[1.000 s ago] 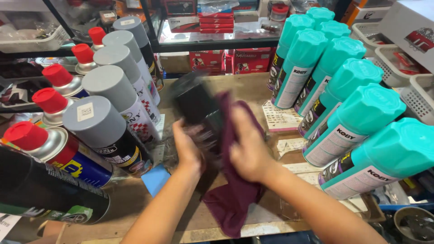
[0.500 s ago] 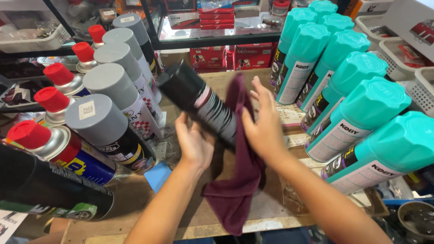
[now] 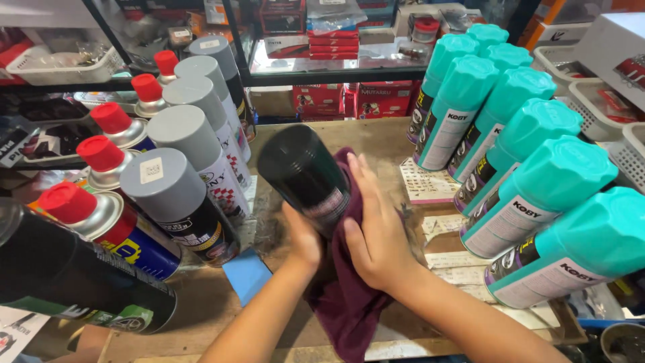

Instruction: Wiping down various spray cans including paint and tire cleaner with a purple cloth.

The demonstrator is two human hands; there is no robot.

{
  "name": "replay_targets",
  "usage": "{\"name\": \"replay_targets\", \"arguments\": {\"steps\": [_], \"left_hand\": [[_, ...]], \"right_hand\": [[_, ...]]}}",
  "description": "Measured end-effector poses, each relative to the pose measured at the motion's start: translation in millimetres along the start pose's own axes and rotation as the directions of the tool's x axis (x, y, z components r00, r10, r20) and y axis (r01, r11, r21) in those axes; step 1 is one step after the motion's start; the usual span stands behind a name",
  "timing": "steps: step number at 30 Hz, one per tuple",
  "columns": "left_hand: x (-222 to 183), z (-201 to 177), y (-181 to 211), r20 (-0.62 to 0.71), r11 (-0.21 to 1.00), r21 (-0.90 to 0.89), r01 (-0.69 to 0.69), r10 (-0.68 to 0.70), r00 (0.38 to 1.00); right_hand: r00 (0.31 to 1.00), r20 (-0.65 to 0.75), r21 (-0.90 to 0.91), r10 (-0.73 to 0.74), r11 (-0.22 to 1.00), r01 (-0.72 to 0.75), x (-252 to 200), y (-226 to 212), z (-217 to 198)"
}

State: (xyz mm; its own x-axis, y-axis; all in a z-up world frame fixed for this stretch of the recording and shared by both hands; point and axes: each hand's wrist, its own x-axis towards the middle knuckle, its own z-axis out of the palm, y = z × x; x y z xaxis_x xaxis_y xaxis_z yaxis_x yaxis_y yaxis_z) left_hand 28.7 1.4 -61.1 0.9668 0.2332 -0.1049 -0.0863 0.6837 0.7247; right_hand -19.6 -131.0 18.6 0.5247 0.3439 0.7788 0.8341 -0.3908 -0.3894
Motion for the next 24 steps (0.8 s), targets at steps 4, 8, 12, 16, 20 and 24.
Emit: {"name": "replay_targets", "arguments": {"steps": [4,8,12,16,20,24], "left_hand": [[31.8,-56.5,-61.7,0.037,0.999,-0.03,0.036,-0.035,0.999],[36.1,-58.0,-64.3,0.138,0.956,0.137,-0.259,0.24,0.961],[41.5,-52.2,-58.1,0.323,0.733,0.282,-0.619,0.535,0.781],[20.2,3.5,26.7,-0.156,0.997,0.009,-0.08,0.081,0.984],[50.4,-17.8,14.6,-0.207,0.996,-0.03,0.08,-0.084,0.975],[0.9,31.2,39.7,-0.063,0.994,0.107,0.004,0.003,0.998]], "right_hand": [[0.987,-0.056,0.02,-0.154,0.988,0.155,-6.4,4.5,-12.3],[0.997,-0.069,0.05,-0.035,0.998,0.038,-12.4,-5.4,-13.6],[0.986,0.118,-0.136,0.122,0.985,-0.105,-0.8,8.4,3.2],[0.954,0.199,-0.376,0.223,0.917,-0.136,-8.6,28.7,15.1],[0.863,0.267,-0.652,0.428,0.74,-0.166,-13.5,35.6,8.6],[0.85,0.239,-0.697,0.469,0.692,-0.186,-19.2,50.5,-3.2]]}}
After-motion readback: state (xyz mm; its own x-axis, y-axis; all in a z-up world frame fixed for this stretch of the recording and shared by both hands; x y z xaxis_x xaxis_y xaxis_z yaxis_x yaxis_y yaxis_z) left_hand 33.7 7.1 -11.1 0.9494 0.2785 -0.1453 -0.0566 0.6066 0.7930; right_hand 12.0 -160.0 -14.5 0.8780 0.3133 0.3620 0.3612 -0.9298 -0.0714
